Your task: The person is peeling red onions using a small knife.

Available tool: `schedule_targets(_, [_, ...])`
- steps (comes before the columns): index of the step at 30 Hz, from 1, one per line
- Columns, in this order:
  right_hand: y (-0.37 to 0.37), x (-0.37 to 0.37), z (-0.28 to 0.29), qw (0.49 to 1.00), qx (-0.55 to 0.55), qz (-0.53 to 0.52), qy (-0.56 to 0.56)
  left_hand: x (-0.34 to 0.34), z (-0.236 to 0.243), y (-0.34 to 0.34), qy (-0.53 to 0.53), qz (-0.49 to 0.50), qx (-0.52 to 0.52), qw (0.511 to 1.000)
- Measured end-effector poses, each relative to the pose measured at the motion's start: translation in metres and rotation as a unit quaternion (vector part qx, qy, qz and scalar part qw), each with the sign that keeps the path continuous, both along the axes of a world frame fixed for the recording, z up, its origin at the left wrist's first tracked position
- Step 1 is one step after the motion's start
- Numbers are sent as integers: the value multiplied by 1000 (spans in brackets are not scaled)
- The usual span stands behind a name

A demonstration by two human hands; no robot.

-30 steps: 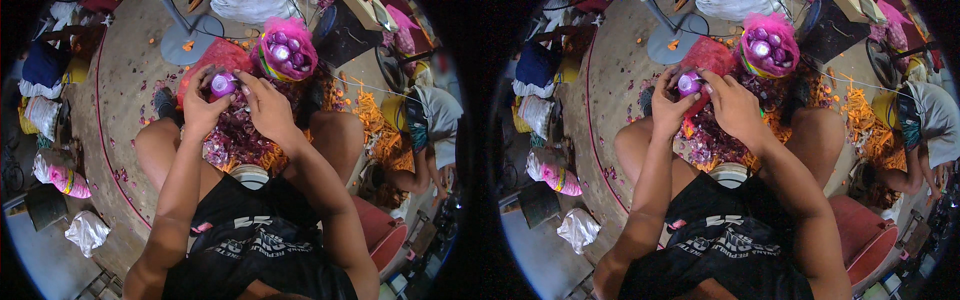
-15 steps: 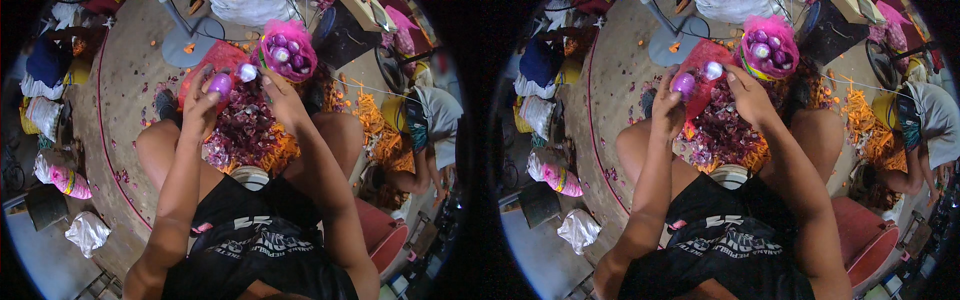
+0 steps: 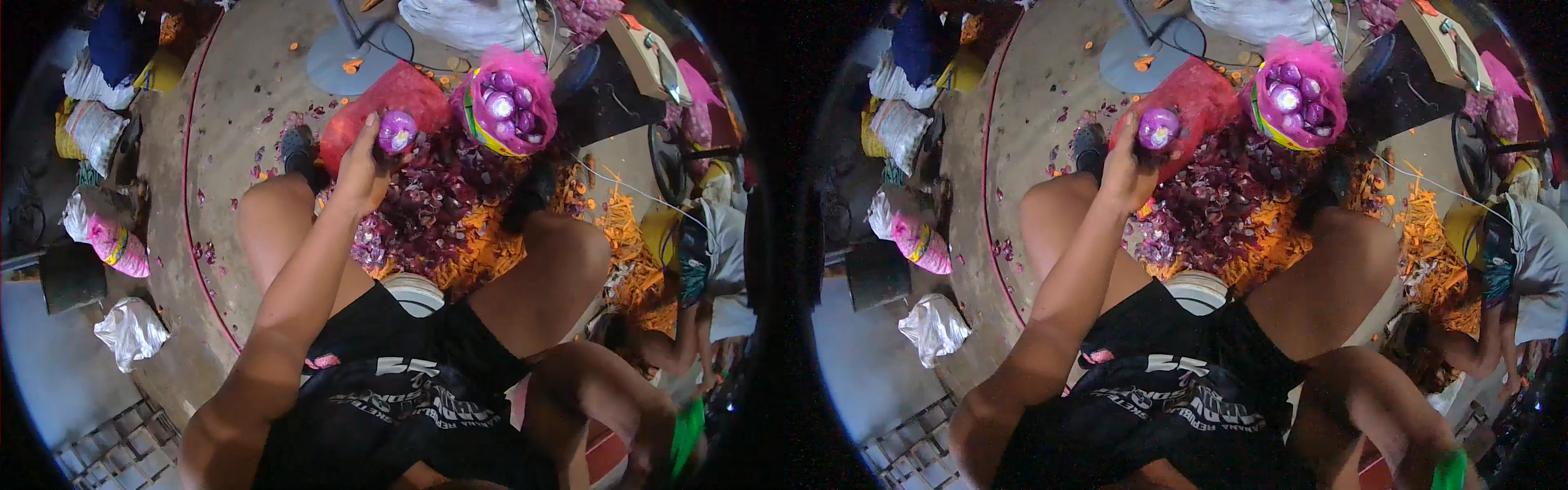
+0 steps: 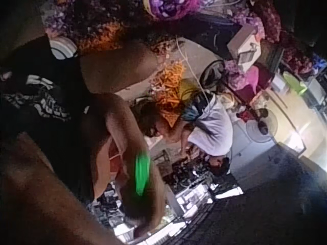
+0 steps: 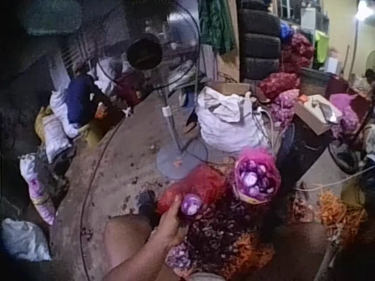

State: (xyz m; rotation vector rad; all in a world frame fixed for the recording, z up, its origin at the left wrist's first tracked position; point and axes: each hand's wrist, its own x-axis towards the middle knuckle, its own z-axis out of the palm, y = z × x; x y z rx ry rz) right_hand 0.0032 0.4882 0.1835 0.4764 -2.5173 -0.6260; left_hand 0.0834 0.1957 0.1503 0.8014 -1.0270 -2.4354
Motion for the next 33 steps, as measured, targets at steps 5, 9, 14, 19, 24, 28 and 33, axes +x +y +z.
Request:
schedule_targets(5, [-3,-45,11,999,-4,-21,35,-14,-27,5,-67,-38,-37,996])
schedule_targets(9, [46,-58,14,997,-3,-44,56,-26,-37,21,-120,-96,-114,982])
schedule_targets(14, [72,-77,13,994,9,-77,76,-76,-46,40,-174,-198,-377,888])
schedule_targets(19, [70,-97,19,990,23,-91,106,-161,-79,50,-152,-228,-503,820])
schedule_targets(24, [161,-126,30,980,62,-122,142,-252,-114,86,-95,-249,-699,664])
schedule_targets(28, [170,-140,38,973,82,-138,168,-288,-158,84,-29,-188,-817,544])
schedule_targets(33, [58,-117,38,970,87,-138,178,-286,-170,75,-30,-233,-877,420])
